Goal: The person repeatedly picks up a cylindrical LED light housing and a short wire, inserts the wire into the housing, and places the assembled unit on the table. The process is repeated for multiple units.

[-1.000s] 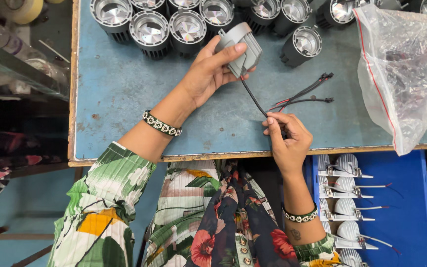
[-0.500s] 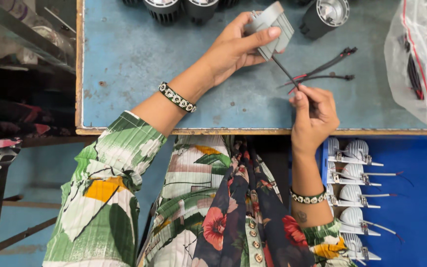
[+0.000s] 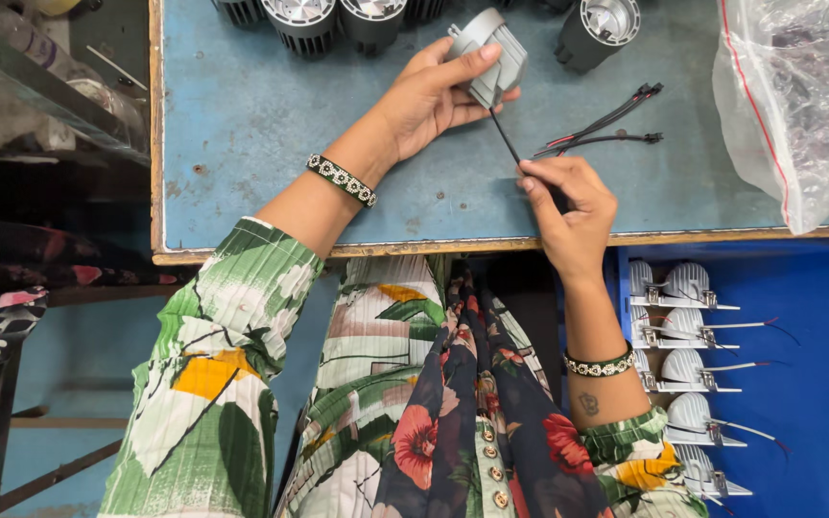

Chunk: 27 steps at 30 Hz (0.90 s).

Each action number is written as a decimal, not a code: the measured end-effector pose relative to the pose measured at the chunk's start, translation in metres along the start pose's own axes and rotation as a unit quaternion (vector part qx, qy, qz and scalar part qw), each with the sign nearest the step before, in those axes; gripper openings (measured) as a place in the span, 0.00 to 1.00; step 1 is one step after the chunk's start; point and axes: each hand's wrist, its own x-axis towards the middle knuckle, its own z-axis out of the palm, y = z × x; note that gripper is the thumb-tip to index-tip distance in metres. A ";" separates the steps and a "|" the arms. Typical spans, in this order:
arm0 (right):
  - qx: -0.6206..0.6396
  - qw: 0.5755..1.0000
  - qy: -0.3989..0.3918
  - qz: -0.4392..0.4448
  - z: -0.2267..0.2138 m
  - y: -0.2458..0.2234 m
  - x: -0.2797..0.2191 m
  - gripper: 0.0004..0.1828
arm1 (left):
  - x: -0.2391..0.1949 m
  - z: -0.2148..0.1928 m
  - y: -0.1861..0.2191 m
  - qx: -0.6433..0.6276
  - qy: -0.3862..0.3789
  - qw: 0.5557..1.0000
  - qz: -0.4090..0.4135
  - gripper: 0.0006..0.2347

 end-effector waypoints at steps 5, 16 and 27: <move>0.075 0.993 0.039 0.077 0.004 0.006 0.000 0.07 | 0.001 0.008 -0.004 0.050 -0.020 0.998 -0.023 0.31; 0.122 0.985 0.075 0.098 0.009 0.012 0.002 0.06 | -0.007 0.018 -0.001 0.119 0.000 0.993 -0.020 0.36; 0.079 0.987 0.100 0.100 0.013 0.008 0.002 0.07 | -0.010 0.029 -0.002 0.160 0.014 0.986 0.031 0.33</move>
